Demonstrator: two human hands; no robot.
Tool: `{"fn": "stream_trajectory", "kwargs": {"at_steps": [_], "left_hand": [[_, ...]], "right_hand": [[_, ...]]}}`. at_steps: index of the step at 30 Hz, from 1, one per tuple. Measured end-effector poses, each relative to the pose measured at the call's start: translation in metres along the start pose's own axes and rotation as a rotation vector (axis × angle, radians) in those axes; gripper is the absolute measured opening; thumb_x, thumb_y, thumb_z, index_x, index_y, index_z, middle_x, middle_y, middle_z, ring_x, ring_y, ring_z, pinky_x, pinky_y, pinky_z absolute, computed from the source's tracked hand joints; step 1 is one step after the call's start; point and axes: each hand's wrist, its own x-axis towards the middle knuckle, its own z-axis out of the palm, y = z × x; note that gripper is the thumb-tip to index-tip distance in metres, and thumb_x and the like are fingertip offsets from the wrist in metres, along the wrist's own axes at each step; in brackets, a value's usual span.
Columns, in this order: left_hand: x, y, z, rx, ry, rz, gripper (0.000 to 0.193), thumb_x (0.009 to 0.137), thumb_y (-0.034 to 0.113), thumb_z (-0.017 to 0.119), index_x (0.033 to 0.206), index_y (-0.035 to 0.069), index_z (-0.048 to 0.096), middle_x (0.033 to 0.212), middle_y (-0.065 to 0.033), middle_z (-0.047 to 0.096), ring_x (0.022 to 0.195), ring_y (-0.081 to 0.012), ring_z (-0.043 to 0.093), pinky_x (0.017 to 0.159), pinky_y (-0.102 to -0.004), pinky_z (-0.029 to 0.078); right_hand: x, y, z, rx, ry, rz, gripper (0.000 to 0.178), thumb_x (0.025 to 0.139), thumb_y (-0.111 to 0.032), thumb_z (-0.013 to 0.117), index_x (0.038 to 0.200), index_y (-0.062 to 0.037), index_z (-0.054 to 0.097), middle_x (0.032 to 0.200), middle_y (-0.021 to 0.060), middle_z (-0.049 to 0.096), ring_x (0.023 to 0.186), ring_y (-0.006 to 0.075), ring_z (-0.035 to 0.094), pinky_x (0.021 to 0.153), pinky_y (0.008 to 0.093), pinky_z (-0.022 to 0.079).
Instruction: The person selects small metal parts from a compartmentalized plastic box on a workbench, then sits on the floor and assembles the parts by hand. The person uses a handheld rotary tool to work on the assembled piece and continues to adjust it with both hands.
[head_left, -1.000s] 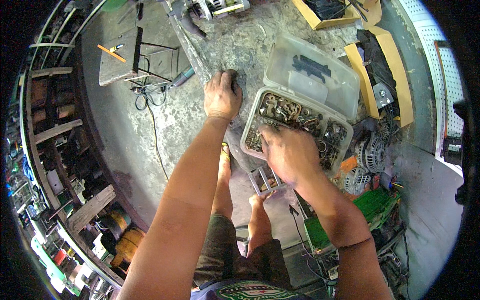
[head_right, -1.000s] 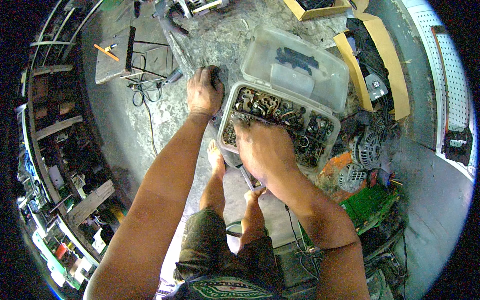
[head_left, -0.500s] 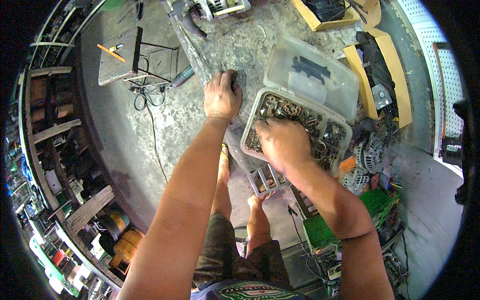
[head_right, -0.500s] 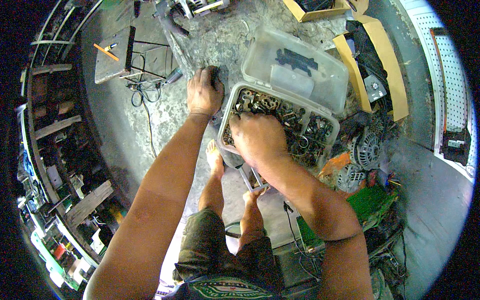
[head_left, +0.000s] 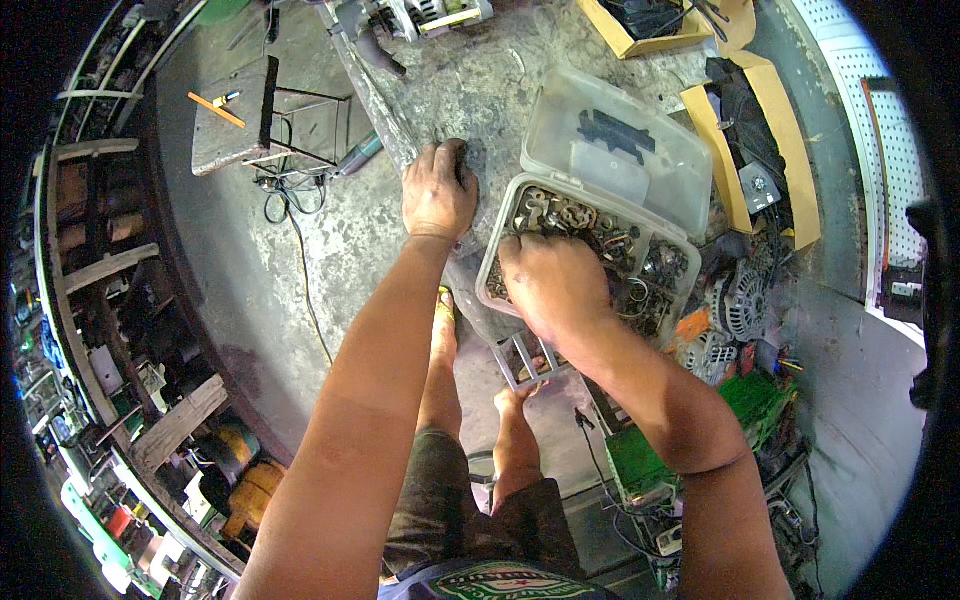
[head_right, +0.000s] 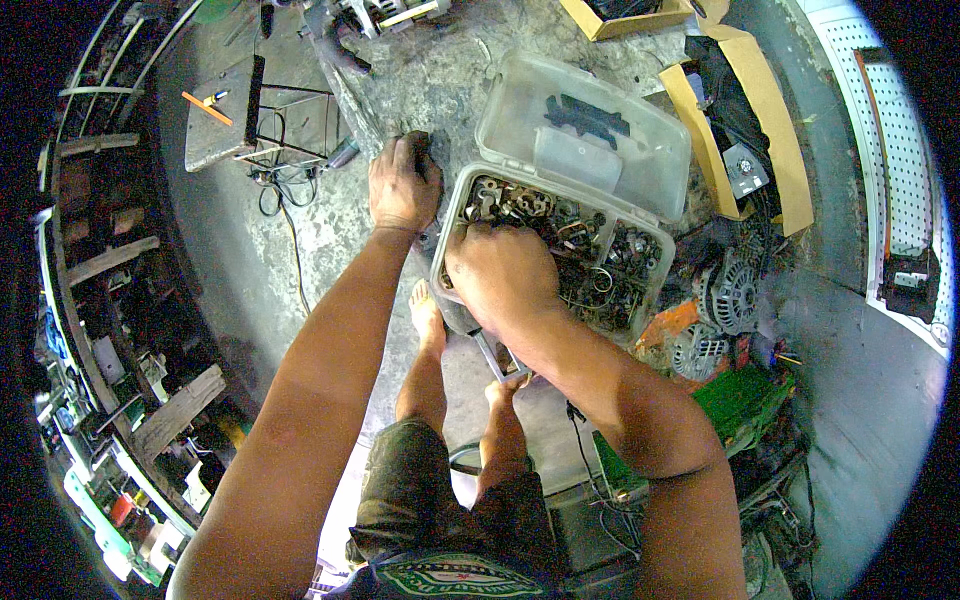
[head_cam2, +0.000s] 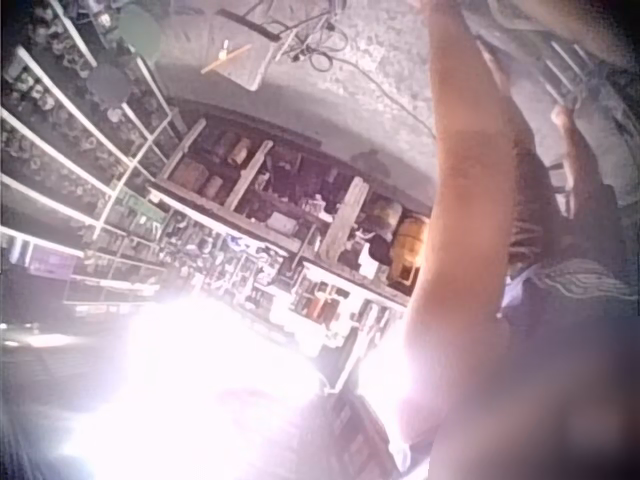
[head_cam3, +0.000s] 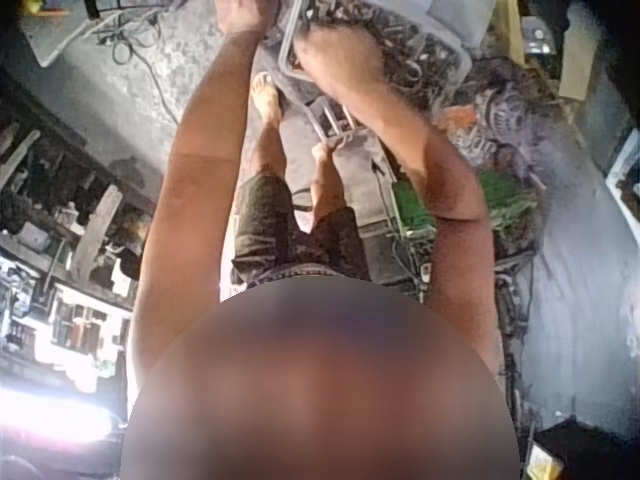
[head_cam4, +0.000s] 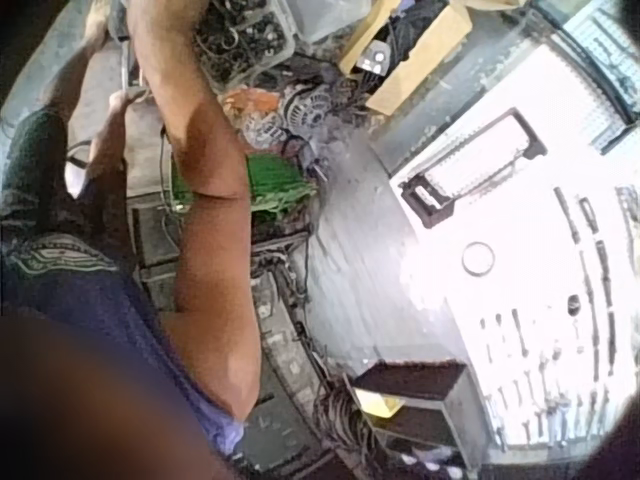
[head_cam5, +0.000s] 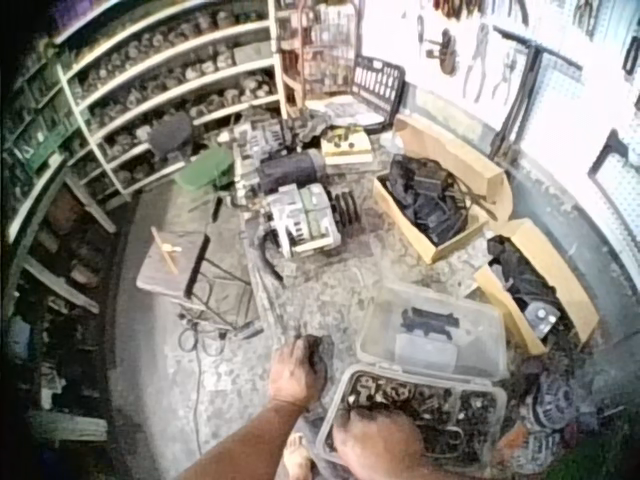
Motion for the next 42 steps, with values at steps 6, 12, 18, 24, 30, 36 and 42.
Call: {"fn": "stream_trajectory", "kwargs": {"at_steps": [6, 12, 18, 24, 30, 36, 42], "left_hand": [[0.0, 0.0, -0.001, -0.009, 0.01, -0.004, 0.04, 0.089, 0.015, 0.074, 0.129, 0.012, 0.067, 0.115, -0.0155, 0.069, 0.113, -0.0398, 0.068, 0.101, -0.0525, 0.052], [-0.008, -0.01, 0.007, -0.023, -0.021, -0.034, 0.041, 0.09, 0.013, 0.07, 0.131, 0.01, 0.068, 0.129, -0.019, 0.07, 0.12, -0.0429, 0.066, 0.107, -0.0536, 0.051], [-0.007, 0.002, -0.014, -0.238, -0.058, -0.214, 0.038, 0.098, 0.001, 0.058, 0.134, 0.005, 0.068, 0.123, -0.0202, 0.076, 0.116, -0.0419, 0.072, 0.106, -0.0511, 0.055], [-0.084, 0.08, -0.122, -1.203, -0.084, -0.63, 0.039, 0.106, 0.0, 0.066, 0.144, -0.005, 0.059, 0.136, -0.0195, 0.073, 0.126, -0.0325, 0.071, 0.114, -0.0462, 0.054], [-0.151, 0.199, -0.226, -1.705, -0.383, -0.893, 0.049, 0.098, -0.009, 0.067, 0.147, -0.003, 0.061, 0.135, -0.0181, 0.074, 0.123, -0.0299, 0.072, 0.115, -0.0452, 0.055], [-0.141, 0.273, -0.319, -1.362, -0.551, -0.552, 0.052, 0.105, -0.011, 0.058, 0.157, -0.004, 0.054, 0.146, -0.0171, 0.07, 0.133, -0.0224, 0.067, 0.115, -0.0367, 0.052], [-0.151, 0.338, -0.389, -1.25, -0.453, -0.155, 0.062, 0.103, -0.015, 0.049, 0.164, -0.007, 0.042, 0.161, -0.0218, 0.056, 0.151, -0.0276, 0.054, 0.125, -0.039, 0.045]], "right_hand": [[-0.009, 0.013, -0.007, 0.387, 0.158, 0.066, 0.011, 0.089, -0.01, 0.074, 0.098, -0.0041, 0.073, 0.091, 0.0133, 0.078, 0.078, 0.0344, 0.077, 0.071, 0.045, 0.062], [-0.084, 0.034, -0.032, 1.161, 0.265, 0.491, 0.01, 0.096, -0.008, 0.073, 0.104, -0.0027, 0.074, 0.094, 0.0097, 0.075, 0.085, 0.0204, 0.069, 0.079, 0.0345, 0.056], [-0.16, 0.002, -0.049, 1.247, 0.245, 0.798, 0.013, 0.098, -0.013, 0.072, 0.106, -0.0024, 0.073, 0.096, 0.0073, 0.076, 0.082, 0.0144, 0.069, 0.076, 0.0323, 0.057], [-0.19, -0.011, -0.084, 1.348, 0.194, 0.758, 0.015, 0.097, -0.015, 0.075, 0.106, -0.0028, 0.074, 0.095, 0.0097, 0.076, 0.082, 0.0183, 0.072, 0.076, 0.0365, 0.058], [-0.179, -0.035, -0.125, 1.121, 0.285, 0.429, 0.014, 0.096, -0.013, 0.074, 0.103, -0.0007, 0.074, 0.097, 0.0084, 0.072, 0.087, 0.0169, 0.069, 0.079, 0.0341, 0.056], [-0.218, -0.063, -0.215, 0.966, 0.385, 0.308, 0.013, 0.095, -0.011, 0.075, 0.105, -0.0029, 0.077, 0.128, 0.0154, 0.072, 0.121, 0.0317, 0.07, 0.106, 0.041, 0.054], [-0.28, -0.087, -0.287, 0.888, 0.525, 0.223, 0.015, 0.09, -0.01, 0.08, 0.103, -0.002, 0.077, 0.147, 0.0183, 0.066, 0.138, 0.0395, 0.064, 0.116, 0.0455, 0.052]]}}
